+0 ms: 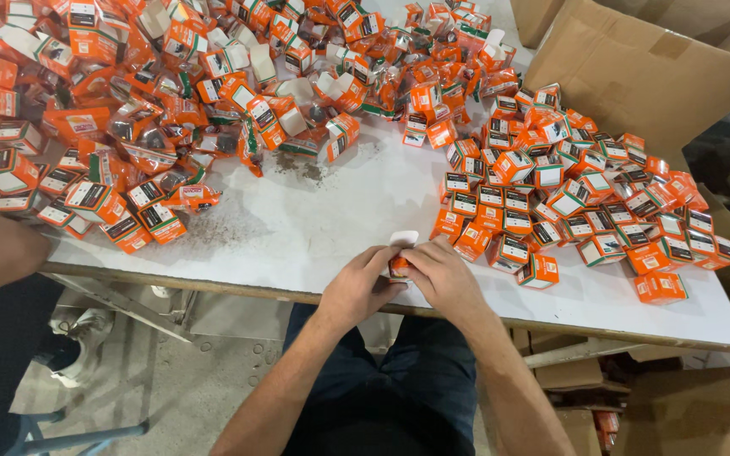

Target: The person sits at a table covered with small orange retail packages and folds white paper boxes. They pick up an orange package, open a white paper box, place the package inside, and close the box, repeating this packing cycle one item at a time.

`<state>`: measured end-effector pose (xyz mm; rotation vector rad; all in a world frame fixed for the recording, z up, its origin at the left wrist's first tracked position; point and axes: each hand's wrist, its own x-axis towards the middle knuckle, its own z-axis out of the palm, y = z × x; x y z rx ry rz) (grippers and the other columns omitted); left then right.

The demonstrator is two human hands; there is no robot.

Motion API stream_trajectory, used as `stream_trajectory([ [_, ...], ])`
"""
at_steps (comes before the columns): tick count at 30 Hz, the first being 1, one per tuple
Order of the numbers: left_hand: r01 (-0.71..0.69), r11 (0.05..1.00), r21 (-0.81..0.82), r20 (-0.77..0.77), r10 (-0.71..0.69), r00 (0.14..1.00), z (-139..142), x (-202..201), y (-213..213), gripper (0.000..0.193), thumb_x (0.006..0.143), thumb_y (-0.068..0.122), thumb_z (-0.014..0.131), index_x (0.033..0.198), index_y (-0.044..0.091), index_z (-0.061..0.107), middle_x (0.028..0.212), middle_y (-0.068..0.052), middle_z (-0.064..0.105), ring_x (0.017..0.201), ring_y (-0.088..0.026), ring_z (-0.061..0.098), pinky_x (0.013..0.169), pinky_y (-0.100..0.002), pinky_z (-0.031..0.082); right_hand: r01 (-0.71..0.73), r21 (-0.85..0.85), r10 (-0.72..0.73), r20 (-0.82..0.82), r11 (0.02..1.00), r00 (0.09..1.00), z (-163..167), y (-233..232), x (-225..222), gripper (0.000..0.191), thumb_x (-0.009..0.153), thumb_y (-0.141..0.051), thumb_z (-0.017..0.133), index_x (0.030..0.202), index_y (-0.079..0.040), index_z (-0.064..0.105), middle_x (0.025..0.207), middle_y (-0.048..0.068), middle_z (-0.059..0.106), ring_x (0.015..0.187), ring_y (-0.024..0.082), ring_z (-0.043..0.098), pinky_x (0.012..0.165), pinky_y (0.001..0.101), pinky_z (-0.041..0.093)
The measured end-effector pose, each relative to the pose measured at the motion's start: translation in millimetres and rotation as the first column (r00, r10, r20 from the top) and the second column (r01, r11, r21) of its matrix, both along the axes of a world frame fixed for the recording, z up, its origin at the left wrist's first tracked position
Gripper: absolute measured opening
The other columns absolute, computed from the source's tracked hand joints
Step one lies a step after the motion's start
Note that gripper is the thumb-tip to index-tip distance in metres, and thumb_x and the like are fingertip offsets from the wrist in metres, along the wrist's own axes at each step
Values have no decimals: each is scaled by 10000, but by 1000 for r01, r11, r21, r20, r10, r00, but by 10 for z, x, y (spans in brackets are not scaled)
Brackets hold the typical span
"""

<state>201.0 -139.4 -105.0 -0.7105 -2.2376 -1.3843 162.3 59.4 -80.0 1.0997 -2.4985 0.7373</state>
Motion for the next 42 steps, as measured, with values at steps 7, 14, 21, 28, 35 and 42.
stream_trajectory([
  [7, -57, 994, -90, -54, 52, 997, -63, -82, 4, 565, 784, 118, 839, 1270, 25, 566, 1138, -141, 608, 876, -289, 704, 745, -378, 594, 116, -238, -179, -262, 964, 948, -325, -100, 99, 255, 892, -145, 779, 1129, -59, 742, 1211, 113, 653, 1015, 302, 602, 886, 405, 499],
  [14, -218, 974, -61, -31, 217, 976, -69, 19, 22, 591, 704, 172, 879, 1196, 20, 588, 1106, -148, 583, 975, -355, 637, 815, -428, 558, 182, -64, -193, -343, 981, 919, -254, -71, 182, 292, 907, -241, 748, 1127, -49, 731, 1342, 136, 561, 1244, 368, 506, 1038, 499, 431],
  [21, -202, 967, -155, -412, 123, 903, -25, 91, -6, 546, 668, 92, 819, 1182, 22, 649, 1256, -100, 653, 1148, -349, 613, 1001, -444, 517, 173, -59, -182, -271, 983, 945, -265, -24, 256, 328, 924, -225, 709, 1197, -43, 700, 1385, 171, 518, 1276, 401, 496, 1075, 507, 424],
  [28, -179, 960, -213, -381, 87, 920, 18, 107, 31, 457, 724, 53, 806, 1153, 24, 652, 1228, -107, 645, 1140, -360, 602, 995, -430, 532, 189, -342, -226, -71, 920, 971, -356, 72, 289, 317, 972, -114, 683, 1281, -47, 700, 1386, 113, 625, 1269, 322, 592, 1075, 436, 484],
  [35, -119, 991, -64, -227, 102, 969, -4, 116, 59, 349, 774, 13, 771, 1090, 94, 649, 1365, -187, 557, 1152, -351, 643, 911, -403, 588, 76, -311, -90, -31, 947, 995, -414, 66, 170, 255, 925, -100, 737, 1179, -82, 743, 1344, 134, 629, 1216, 324, 600, 1001, 392, 507],
  [42, -78, 989, -127, 37, 83, 996, -147, 60, 54, 356, 815, 32, 792, 1031, 58, 510, 1370, -72, 674, 983, -331, 695, 773, -415, 569, 87, -365, 4, 241, 927, 970, -380, 117, 154, 374, 877, -29, 682, 1249, -57, 696, 1270, 147, 614, 1208, 316, 601, 1013, 401, 491],
])
